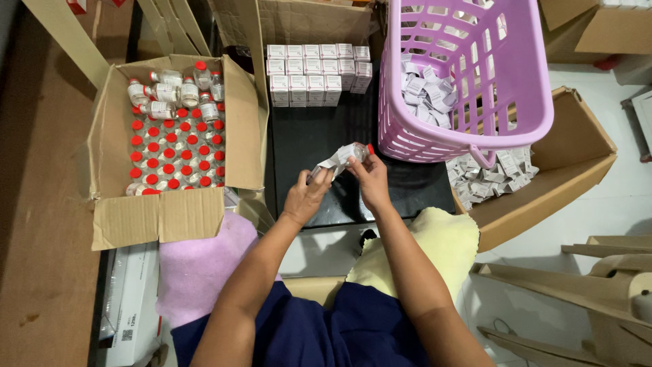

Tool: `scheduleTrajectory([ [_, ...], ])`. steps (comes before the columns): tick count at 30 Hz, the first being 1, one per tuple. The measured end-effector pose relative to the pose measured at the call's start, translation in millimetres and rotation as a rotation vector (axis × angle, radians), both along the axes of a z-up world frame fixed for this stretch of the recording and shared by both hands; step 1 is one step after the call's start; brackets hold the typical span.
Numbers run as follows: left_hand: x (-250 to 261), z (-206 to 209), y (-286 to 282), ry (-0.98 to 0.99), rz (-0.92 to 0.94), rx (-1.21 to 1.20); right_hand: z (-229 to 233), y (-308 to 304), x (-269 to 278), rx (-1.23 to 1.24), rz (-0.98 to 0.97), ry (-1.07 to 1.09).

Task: The person sits on the floor and repeatedly picks small bottles with red caps from a cardboard box, places them into small white boxes, and stacks the closed boxes on the table. The person also handles white paper inserts, placing them into a pink basket.

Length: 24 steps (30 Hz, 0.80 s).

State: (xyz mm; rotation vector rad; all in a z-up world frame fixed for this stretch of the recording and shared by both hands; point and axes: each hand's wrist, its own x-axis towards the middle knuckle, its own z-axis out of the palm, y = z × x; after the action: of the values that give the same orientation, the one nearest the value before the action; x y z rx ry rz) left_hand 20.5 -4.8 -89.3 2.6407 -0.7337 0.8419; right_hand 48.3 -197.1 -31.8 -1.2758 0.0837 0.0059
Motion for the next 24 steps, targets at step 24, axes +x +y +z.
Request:
scheduleTrajectory([
  [24, 3, 17, 7, 0.005, -0.289, -0.202, 63, -8, -18, -1.015, 0.243, -0.529],
])
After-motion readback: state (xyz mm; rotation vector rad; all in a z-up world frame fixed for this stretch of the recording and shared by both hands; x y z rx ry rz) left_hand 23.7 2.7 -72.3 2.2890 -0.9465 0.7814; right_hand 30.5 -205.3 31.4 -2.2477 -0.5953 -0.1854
